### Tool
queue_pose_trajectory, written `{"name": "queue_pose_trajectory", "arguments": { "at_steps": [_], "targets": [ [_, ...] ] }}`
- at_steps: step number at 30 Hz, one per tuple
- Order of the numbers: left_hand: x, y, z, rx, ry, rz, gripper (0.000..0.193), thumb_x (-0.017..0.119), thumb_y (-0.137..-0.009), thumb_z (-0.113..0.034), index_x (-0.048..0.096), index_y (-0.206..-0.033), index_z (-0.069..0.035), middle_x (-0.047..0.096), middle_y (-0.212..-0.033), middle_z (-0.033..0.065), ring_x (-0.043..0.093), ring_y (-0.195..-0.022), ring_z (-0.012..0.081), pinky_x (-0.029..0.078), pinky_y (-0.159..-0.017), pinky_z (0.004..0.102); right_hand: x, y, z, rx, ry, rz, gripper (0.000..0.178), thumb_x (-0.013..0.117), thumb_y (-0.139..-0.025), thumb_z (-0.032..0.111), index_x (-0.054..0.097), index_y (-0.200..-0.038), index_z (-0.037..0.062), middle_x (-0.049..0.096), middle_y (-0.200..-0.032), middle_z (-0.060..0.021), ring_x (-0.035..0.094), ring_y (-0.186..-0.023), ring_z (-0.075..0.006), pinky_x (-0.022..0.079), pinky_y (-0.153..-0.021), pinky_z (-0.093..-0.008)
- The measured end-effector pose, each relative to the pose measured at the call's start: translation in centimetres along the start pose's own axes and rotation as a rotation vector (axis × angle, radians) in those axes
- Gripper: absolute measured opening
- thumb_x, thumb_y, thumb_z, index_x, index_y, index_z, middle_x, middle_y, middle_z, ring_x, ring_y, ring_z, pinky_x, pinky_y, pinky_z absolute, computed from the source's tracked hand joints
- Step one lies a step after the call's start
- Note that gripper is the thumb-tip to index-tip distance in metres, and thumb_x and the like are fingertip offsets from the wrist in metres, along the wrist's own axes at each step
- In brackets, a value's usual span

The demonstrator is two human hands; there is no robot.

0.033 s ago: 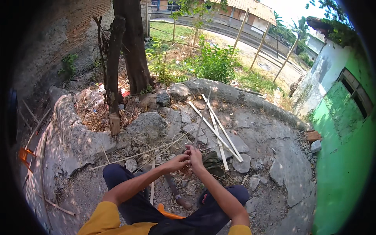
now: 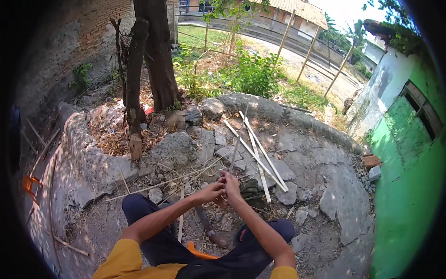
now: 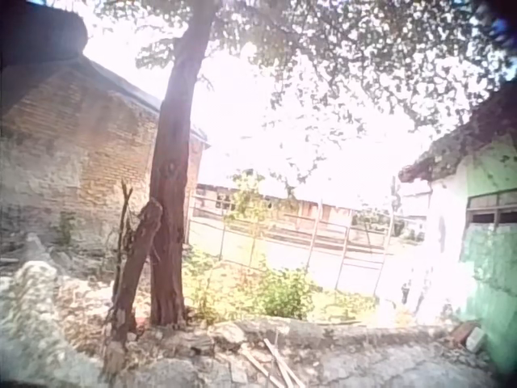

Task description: The person shaves a bamboo stick using a knife, lays the knife on the ground, and bends the bamboo stick by hand.

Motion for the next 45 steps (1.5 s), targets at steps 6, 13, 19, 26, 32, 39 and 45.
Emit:
{"name": "queue_pose_trajectory", "arguments": {
  "at_steps": [6, 13, 19, 26, 32, 39, 45],
  "targets": [
    [-1.1, -0.3, 1.1, -0.03, 0.055, -0.018, 0.025, 0.044, -0.106, -0.023, 0.047, -0.115, 0.0, 0.06, -0.105, 0.0117, 0.073, -0.084, 0.0252, 0.064, -0.073, 0.0389, 0.9, -1.0, -0.7, 0.013, -0.106, -0.032, 0.031, 0.038, -0.109, 0.024, 0.057, -0.123, 0.0023, 0.056, -0.079, -0.0033, 0.059, -0.069, -0.0156, 0.052, -0.063, -0.0299],
    [-2.2, 0.4, 1.7, -0.145, 0.003, 0.0, 0.044, 0.045, -0.105, -0.038, 0.049, -0.124, 0.001, 0.063, -0.114, 0.0161, 0.073, -0.089, 0.0303, 0.064, -0.072, 0.0424, 0.7, -1.1, 0.3, -0.07, -0.043, -0.049, 0.029, 0.037, -0.109, 0.022, 0.054, -0.124, 0.0039, 0.054, -0.079, -0.0026, 0.059, -0.069, -0.0158, 0.053, -0.062, -0.0311],
    [-2.2, 1.5, 0.8, -0.246, -0.347, 0.054, 0.063, 0.051, -0.101, -0.05, 0.043, -0.144, -0.006, 0.066, -0.121, 0.0163, 0.071, -0.091, 0.0246, 0.062, -0.075, 0.0403, -2.6, -2.1, 4.6, -0.053, -0.058, -0.09, 0.021, 0.039, -0.108, 0.021, 0.054, -0.116, 0.0082, 0.048, -0.073, 0.0016, 0.041, -0.053, -0.0051, 0.03, -0.044, -0.0211],
    [-2.6, 3.4, -1.3, -0.117, -0.886, 0.083, 0.066, 0.052, -0.099, -0.055, 0.046, -0.143, -0.006, 0.068, -0.117, 0.021, 0.07, -0.098, 0.0292, 0.054, -0.082, 0.0405, 0.2, 14.4, 31.4, -1.059, -0.234, -0.098, 0.025, 0.045, -0.108, 0.03, 0.053, -0.103, 0.0079, 0.035, -0.069, 0.004, 0.029, -0.056, -0.0049, 0.023, -0.047, -0.023],
    [-1.8, 5.0, -0.6, -0.138, -0.915, 0.202, 0.071, 0.049, -0.098, -0.06, 0.045, -0.145, -0.007, 0.065, -0.123, 0.0228, 0.062, -0.116, 0.0371, 0.048, -0.097, 0.0456, 0.3, 33.0, 38.9, -1.897, -0.216, -0.251, 0.036, 0.036, -0.108, 0.045, 0.053, -0.102, 0.0129, 0.025, -0.067, 0.0042, 0.017, -0.054, -0.0073, 0.016, -0.049, -0.0238],
    [-2.3, 5.3, -0.1, -0.059, -0.912, 0.231, 0.079, 0.048, -0.097, -0.062, 0.035, -0.151, -0.006, 0.061, -0.129, 0.0262, 0.058, -0.122, 0.0394, 0.046, -0.102, 0.0463, -5.7, 2.5, 26.2, -0.692, -0.048, -0.237, 0.032, 0.046, -0.107, 0.035, 0.051, -0.085, 0.0124, 0.031, -0.056, 0.0053, 0.021, -0.042, -0.0063, 0.016, -0.039, -0.0262],
    [-2.0, 6.2, -2.1, -0.101, -0.991, 0.219, 0.083, 0.048, -0.097, -0.063, 0.027, -0.155, -0.007, 0.059, -0.132, 0.0256, 0.058, -0.122, 0.0406, 0.046, -0.102, 0.0464, -3.2, -2.9, 9.9, -0.271, 0.055, -0.13, 0.03, 0.047, -0.106, 0.033, 0.051, -0.085, 0.0124, 0.031, -0.055, 0.0078, 0.021, -0.039, -0.0029, 0.015, -0.035, -0.0247]
  ]
}}
Point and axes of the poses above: each hand's wrist, its own y-axis away from the middle knuckle, its own x-axis out of the palm, z = x × y, the point moved 9 cm from there along -y, towards the middle knuckle
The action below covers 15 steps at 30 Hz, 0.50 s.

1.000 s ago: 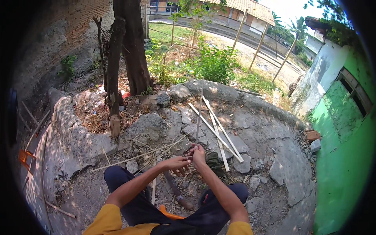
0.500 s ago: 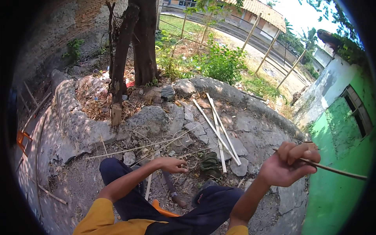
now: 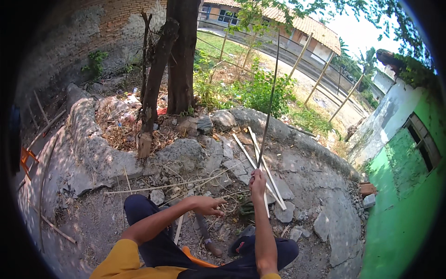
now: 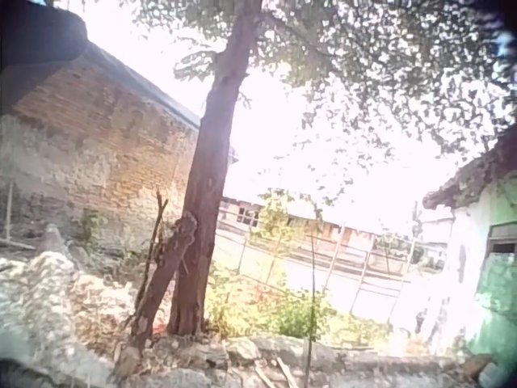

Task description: The person shaves a bamboo stick using a knife, lays the knife on the ground, and bends the bamboo stick by hand.

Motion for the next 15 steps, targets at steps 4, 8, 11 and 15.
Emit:
{"name": "queue_pose_trajectory", "arguments": {
  "at_steps": [4, 8, 11, 15],
  "targets": [
    [1.0, -0.9, 1.2, 0.057, 0.058, -0.043, 0.084, 0.048, -0.096, -0.064, 0.028, -0.155, -0.008, 0.06, -0.131, 0.0282, 0.056, -0.125, 0.041, 0.043, -0.105, 0.0486, 2.1, 0.1, -2.8, 0.104, -0.017, -0.013, 0.03, 0.044, -0.106, 0.034, 0.053, -0.09, 0.0101, 0.033, -0.056, 0.0052, 0.026, -0.039, -0.0056, 0.018, -0.034, -0.0255],
    [1.2, -0.7, 0.5, -0.001, -0.054, -0.049, 0.087, 0.043, -0.097, -0.068, 0.032, -0.152, -0.002, 0.059, -0.131, 0.0283, 0.058, -0.121, 0.0416, 0.046, -0.102, 0.047, 0.7, 0.4, -5.3, 0.116, 0.069, -0.134, 0.03, 0.043, -0.106, 0.034, 0.055, -0.094, 0.0085, 0.036, -0.056, 0.0034, 0.028, -0.038, -0.0069, 0.02, -0.034, -0.0254],
    [2.0, -0.4, 0.7, -0.031, -0.075, 0.01, 0.086, 0.037, -0.096, -0.073, 0.039, -0.15, -0.005, 0.059, -0.132, 0.0261, 0.058, -0.121, 0.0418, 0.047, -0.1, 0.0486, 0.4, 0.5, -6.3, 0.147, 0.098, -0.119, 0.033, 0.04, -0.106, 0.035, 0.057, -0.097, 0.0074, 0.037, -0.057, 0.0025, 0.029, -0.038, -0.0072, 0.021, -0.034, -0.0256],
    [2.6, -0.9, 1.5, -0.062, -0.049, 0.025, 0.086, 0.037, -0.095, -0.073, 0.04, -0.149, -0.006, 0.059, -0.132, 0.026, 0.058, -0.122, 0.0414, 0.047, -0.1, 0.0489, -0.3, 0.9, -7.5, 0.219, 0.03, -0.151, 0.04, 0.039, -0.108, 0.039, 0.06, -0.099, 0.0056, 0.034, -0.057, 0.0041, 0.027, -0.039, -0.0065, 0.02, -0.035, -0.0251]
  ]
}}
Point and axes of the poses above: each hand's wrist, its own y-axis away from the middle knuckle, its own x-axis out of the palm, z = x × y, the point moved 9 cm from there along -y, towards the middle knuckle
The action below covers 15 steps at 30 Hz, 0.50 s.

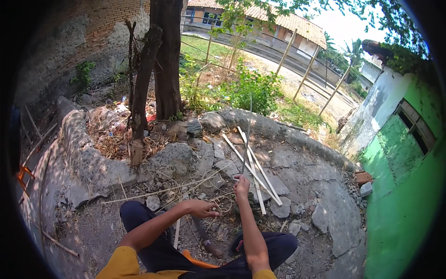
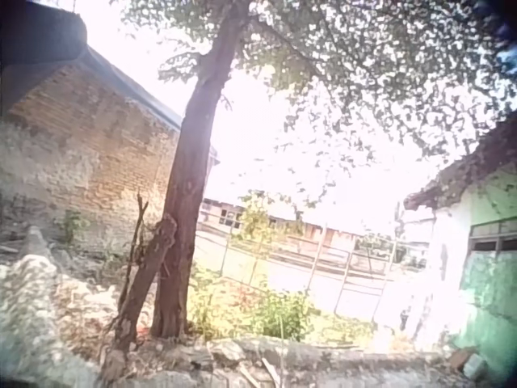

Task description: The person shaves a bamboo stick using a knife, lays the knife on the ground, and bends the bamboo stick by hand.

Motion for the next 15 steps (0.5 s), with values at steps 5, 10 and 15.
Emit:
{"name": "queue_pose_trajectory", "arguments": {
  "at_steps": [5, 10, 15],
  "targets": [
    [-0.8, 0.4, 0.0, 0.008, -0.04, -0.061, 0.077, 0.039, -0.097, -0.068, 0.052, -0.138, -0.004, 0.063, -0.124, 0.0247, 0.06, -0.117, 0.0419, 0.048, -0.098, 0.0502, -2.5, 4.6, 12.7, -0.405, 0.122, -0.017, 0.039, 0.036, -0.11, 0.034, 0.064, -0.115, 0.0065, 0.034, -0.058, 0.0081, 0.028, -0.044, -0.0028, 0.022, -0.039, -0.0232],
    [-1.0, 1.5, -0.7, -0.004, -0.011, -0.067, 0.072, 0.042, -0.098, -0.065, 0.058, -0.129, -0.002, 0.067, -0.112, 0.0258, 0.063, -0.109, 0.0434, 0.05, -0.093, 0.0511, -6.4, 19.9, 32.9, -0.987, -0.12, -0.049, 0.038, 0.042, -0.108, 0.041, 0.055, -0.113, 0.0059, 0.023, -0.059, 0.0067, 0.016, -0.047, -0.0039, 0.014, -0.042, -0.0251],
    [-0.5, 1.7, -2.4, 0.055, -0.006, -0.061, 0.073, 0.042, -0.098, -0.065, 0.06, -0.125, 0.0, 0.068, -0.107, 0.0268, 0.063, -0.107, 0.0446, 0.05, -0.094, 0.0513, -14.9, 43.2, 43.5, -1.914, -0.111, -0.042, 0.029, 0.045, -0.091, 0.033, 0.044, -0.067, 0.0165, 0.017, -0.06, 0.0042, 0.021, -0.049, -0.0085, 0.024, -0.052, -0.0262]
  ]
}}
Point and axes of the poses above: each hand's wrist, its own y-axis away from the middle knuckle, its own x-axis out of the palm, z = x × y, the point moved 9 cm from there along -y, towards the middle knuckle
